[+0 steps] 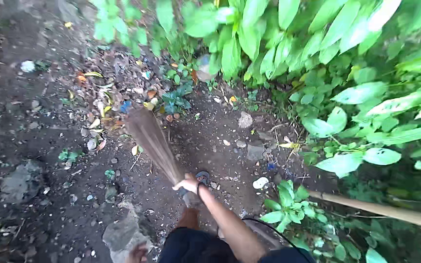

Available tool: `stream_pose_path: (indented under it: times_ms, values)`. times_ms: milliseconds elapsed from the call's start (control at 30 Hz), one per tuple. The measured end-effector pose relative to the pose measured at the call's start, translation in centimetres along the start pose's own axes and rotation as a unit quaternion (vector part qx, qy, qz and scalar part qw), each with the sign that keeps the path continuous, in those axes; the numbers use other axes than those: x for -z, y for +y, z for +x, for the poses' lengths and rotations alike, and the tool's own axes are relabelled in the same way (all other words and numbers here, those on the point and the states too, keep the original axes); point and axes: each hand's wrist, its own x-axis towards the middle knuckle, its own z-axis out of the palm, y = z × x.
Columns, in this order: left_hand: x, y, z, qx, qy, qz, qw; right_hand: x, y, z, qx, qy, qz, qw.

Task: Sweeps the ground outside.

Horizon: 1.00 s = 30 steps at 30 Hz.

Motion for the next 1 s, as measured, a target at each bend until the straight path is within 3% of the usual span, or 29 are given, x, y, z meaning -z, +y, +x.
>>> stream_pose_path:
  times_ms: [100,167,233,333,433,500,533,633,667,767,867,900,933,1000]
  values:
    - [-1.8,2.4,-0.6,-0.087,0.021,0.052,0.995,1.3,4.4,-11.5,0.011,-0.071,0.305,0.949]
    - [-3.8,3.3,-2.1,-0.137,0.082,0.048,0.986,1.8,8.8,-17.9,0.03,-0.045,0.362,0.931]
    - [-6.4,3.6,-3.4,-0.219,0.174,-0.049,0.959,0.7,14.1,-23.8,0.1,0.013,0.443,0.891]
    - [-10.0,3.6,-6.6,-0.28,0.243,-0.178,0.911,-2.0,22.2,-31.8,0.262,0.019,0.603,0.753]
    - [-12.0,3.2,-10.8,-0.25,0.237,-0.295,0.891,-2.3,27.8,-38.0,0.335,-0.119,0.723,0.592]
    - [-13.0,2.1,-13.3,-0.216,0.214,-0.364,0.88,-2.9,30.5,-42.0,0.389,-0.146,0.742,0.526]
    - [-13.4,1.7,-14.5,-0.203,0.202,-0.388,0.876,-3.1,31.6,-43.8,0.437,-0.128,0.718,0.526]
    - [-14.9,0.9,-17.1,-0.185,0.17,-0.414,0.875,-3.8,34.0,-49.4,0.605,0.07,0.49,0.624]
    - [-15.5,0.8,-17.5,-0.188,0.159,-0.404,0.881,-4.1,35.0,-50.9,0.646,0.127,0.42,0.625]
    - [-18.1,1.7,-18.4,-0.226,0.122,-0.326,0.91,-4.8,40.7,-54.0,0.73,0.255,0.269,0.574]
    - [-21.5,3.0,-19.1,-0.272,0.076,-0.227,0.932,-8.2,45.5,-56.3,0.742,0.416,0.262,0.456]
    - [-23.0,3.5,-19.1,-0.29,0.052,-0.191,0.936,-10.0,46.5,-56.9,0.739,0.437,0.348,0.377]
    - [-24.5,4.0,-19.2,-0.305,0.025,-0.152,0.94,-12.0,47.4,-57.6,0.746,0.402,0.455,0.273]
    - [-27.4,4.8,-19.9,-0.334,-0.027,-0.077,0.939,-16.2,48.4,-59.7,0.775,0.331,0.531,0.09]
